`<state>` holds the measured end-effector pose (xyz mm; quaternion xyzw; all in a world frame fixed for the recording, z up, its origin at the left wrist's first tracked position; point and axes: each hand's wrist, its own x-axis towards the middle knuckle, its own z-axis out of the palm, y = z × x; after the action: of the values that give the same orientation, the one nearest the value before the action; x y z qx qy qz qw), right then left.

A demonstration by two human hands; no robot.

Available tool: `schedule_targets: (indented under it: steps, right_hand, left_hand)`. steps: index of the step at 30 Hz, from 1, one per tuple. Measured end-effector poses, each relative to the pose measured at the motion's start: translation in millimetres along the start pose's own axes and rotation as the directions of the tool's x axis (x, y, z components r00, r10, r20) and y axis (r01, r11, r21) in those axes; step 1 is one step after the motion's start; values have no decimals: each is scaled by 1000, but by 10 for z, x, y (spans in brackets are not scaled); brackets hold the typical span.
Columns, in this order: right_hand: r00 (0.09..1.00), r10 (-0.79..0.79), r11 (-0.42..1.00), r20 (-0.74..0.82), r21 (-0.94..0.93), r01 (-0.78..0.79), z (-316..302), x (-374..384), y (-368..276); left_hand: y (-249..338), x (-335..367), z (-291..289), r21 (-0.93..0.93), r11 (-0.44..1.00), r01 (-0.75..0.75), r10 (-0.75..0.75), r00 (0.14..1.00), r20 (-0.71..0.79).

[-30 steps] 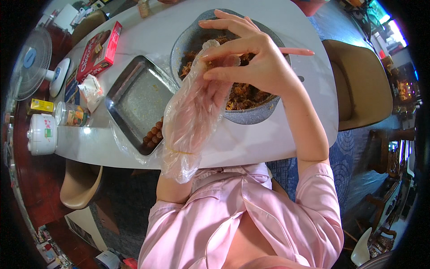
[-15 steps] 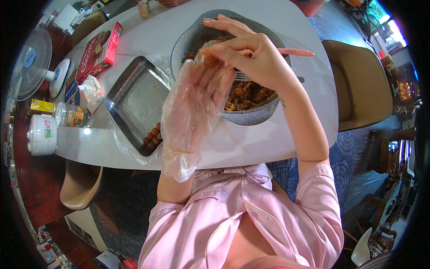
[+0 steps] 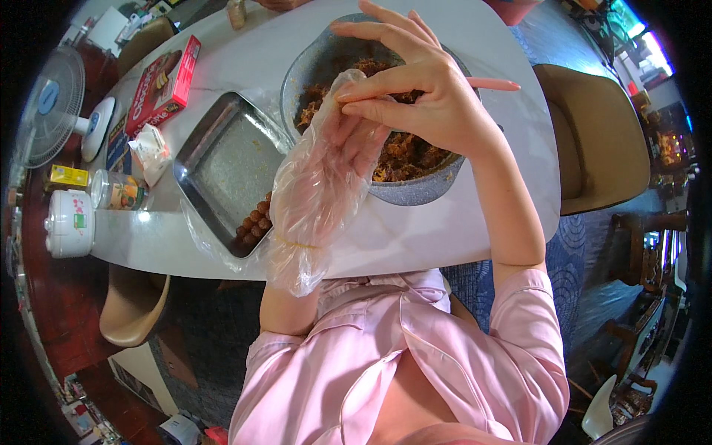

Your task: The person prepares food by taking a portion of a mixture from a bowl using a fork, placing it into a gloved hand, and then rolling the mixture between both palms to form a cylindrical shape. Each shaped piece is then placed onto a metal tray alongside others.

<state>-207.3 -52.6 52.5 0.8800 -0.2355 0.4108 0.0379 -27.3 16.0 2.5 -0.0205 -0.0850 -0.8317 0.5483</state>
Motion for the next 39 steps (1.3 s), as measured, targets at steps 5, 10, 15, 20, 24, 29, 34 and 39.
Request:
schedule_targets:
  steps: [5, 10, 15, 20, 24, 29, 34, 39]
  right_hand:
    - [976, 218, 884, -27, 429, -185, 105, -19, 78]
    - [983, 185, 952, -6, 249, -178, 121, -32, 13]
    - [981, 178, 981, 72, 65, -183, 11, 46, -55]
    - [977, 200, 973, -69, 128, -190, 101, 43, -139]
    - [984, 147, 988, -98, 63, -142, 166, 26, -106]
    - [924, 382, 685, 2, 670, -285, 151, -10, -18]
    - [896, 434, 717, 92, 567, -405, 160, -29, 28]
    - [906, 306, 941, 293, 47, -334, 344, -6, -189]
  left_hand:
    - [14, 3, 13, -47, 997, -56, 55, 998, -15]
    - [-17, 54, 62, 58, 995, -77, 82, 992, -96]
    - [-18, 27, 63, 63, 989, -133, 139, 984, -108]
    - [29, 62, 72, 45, 994, -97, 101, 992, -80]
    - [37, 79, 12, -40, 991, -128, 124, 989, -85]
    - [23, 75, 123, 45, 994, -102, 103, 994, -27]
    - [-61, 91, 174, 218, 973, 79, -43, 985, -166]
    - [31, 18, -70, -29, 990, 136, -133, 986, 100]
